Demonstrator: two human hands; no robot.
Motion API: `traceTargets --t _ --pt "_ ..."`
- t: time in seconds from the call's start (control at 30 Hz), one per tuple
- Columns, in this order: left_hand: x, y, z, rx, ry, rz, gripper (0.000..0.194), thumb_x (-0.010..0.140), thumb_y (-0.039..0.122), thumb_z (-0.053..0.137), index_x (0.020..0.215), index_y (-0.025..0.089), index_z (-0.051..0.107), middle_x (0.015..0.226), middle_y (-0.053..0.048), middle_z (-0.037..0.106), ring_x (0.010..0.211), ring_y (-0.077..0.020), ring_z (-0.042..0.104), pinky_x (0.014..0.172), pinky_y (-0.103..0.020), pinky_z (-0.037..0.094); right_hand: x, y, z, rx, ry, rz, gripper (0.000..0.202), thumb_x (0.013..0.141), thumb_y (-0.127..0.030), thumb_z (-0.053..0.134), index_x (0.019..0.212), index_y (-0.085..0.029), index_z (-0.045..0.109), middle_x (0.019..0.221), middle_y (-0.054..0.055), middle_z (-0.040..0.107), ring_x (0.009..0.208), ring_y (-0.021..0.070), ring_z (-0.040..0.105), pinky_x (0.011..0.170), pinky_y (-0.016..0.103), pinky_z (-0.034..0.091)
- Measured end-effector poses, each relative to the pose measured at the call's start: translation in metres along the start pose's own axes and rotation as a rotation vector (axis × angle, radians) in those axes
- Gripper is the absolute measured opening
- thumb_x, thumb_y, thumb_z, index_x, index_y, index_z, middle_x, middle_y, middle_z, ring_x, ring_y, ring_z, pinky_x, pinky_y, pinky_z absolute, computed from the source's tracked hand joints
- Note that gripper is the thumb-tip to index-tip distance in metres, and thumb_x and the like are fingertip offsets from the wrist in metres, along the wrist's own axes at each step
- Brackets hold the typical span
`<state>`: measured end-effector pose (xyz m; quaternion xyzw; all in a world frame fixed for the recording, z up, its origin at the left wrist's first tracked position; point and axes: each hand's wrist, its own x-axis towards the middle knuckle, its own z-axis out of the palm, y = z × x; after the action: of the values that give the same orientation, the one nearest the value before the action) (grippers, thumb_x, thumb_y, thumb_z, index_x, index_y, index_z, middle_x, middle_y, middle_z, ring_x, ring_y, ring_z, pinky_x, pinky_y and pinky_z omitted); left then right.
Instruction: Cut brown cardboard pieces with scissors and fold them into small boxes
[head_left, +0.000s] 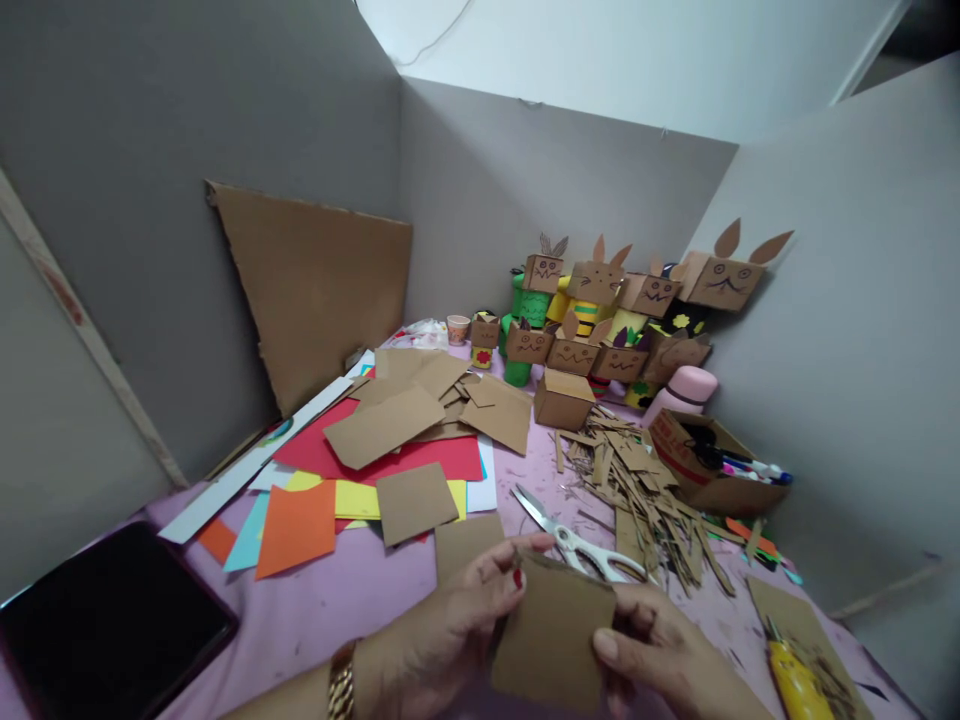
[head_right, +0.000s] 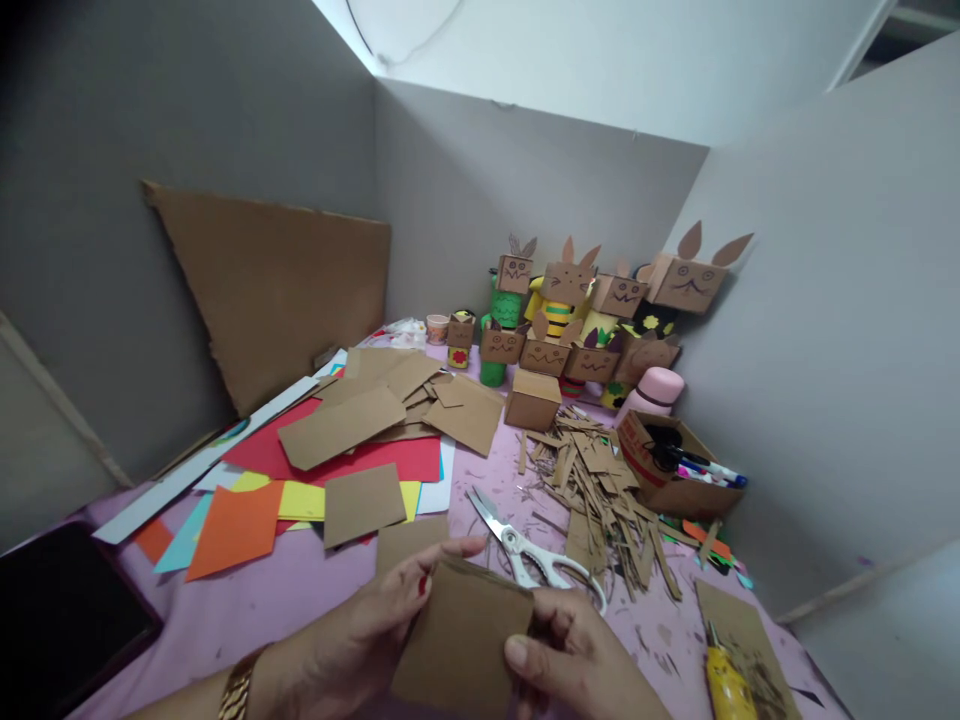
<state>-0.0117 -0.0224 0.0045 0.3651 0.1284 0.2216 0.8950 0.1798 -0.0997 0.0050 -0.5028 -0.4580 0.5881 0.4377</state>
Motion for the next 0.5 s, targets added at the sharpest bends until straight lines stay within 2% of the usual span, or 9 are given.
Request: traceTargets --t 0.1,0.2,0.27,0.37,0.5 --pt "-0.002 0.001 0.004 -0.098 -0.194 -0.14 0.071 0.059 0.037 0.079 0.12 0.018 0.049 0.109 -0.009 0.06 0.102 -0.0241 0.056 0.09 -0.035 0.037 -0.002 -0.002 0.005 0.186 -0.123 -0.002 0.031 0.062 -0.045 0.076 0.072 -0.016 0.069 0.063 0.0 0.06 0.045 0.0066 0.049 0.045 0.017 0.038" --pt "-0.004 0.001 0.011 -0.044 -0.307 -0.181 0.079 0.052 0.044 0.081 0.12 0.018 0.051 0.106 -0.008 0.061 0.102 -0.0269 0.057 0.086 -0.035 0.041 -0.001 -0.003 0.015 0.277 -0.236 -0.042 0.027 0.064 -0.043 0.075 0.072 -0.018 0.071 0.064 0.002 0.063 0.057 0.0142 0.06 0.053 0.022 0.043" --pt "-0.004 0.0 0.012 0.004 -0.337 -0.156 0.085 0.047 0.047 0.082 0.121 0.018 0.051 0.106 -0.008 0.06 0.102 -0.0275 0.057 0.084 -0.034 0.043 0.0 -0.001 0.019 0.32 -0.261 -0.049 0.03 0.063 -0.044 0.076 0.077 -0.018 0.072 0.066 0.004 0.066 0.064 0.0198 0.065 0.058 0.028 0.047" --pt "-0.004 -0.002 0.007 0.067 -0.344 -0.124 0.09 0.045 0.048 0.082 0.123 0.02 0.049 0.111 -0.007 0.059 0.107 -0.0271 0.054 0.087 -0.035 0.041 0.0 0.003 0.02 0.333 -0.25 -0.062 0.034 0.064 -0.042 0.076 0.087 -0.018 0.072 0.072 0.006 0.069 0.07 0.0233 0.067 0.067 0.034 0.049" --pt "-0.002 -0.009 -0.001 0.145 -0.298 -0.13 0.093 0.045 0.04 0.085 0.128 0.026 0.045 0.114 -0.005 0.058 0.109 -0.024 0.051 0.097 -0.038 0.031 0.0 0.002 0.014 0.147 -0.232 -0.079 0.03 0.075 -0.037 0.069 0.099 -0.018 0.07 0.078 0.006 0.069 0.075 0.0227 0.066 0.071 0.035 0.049"
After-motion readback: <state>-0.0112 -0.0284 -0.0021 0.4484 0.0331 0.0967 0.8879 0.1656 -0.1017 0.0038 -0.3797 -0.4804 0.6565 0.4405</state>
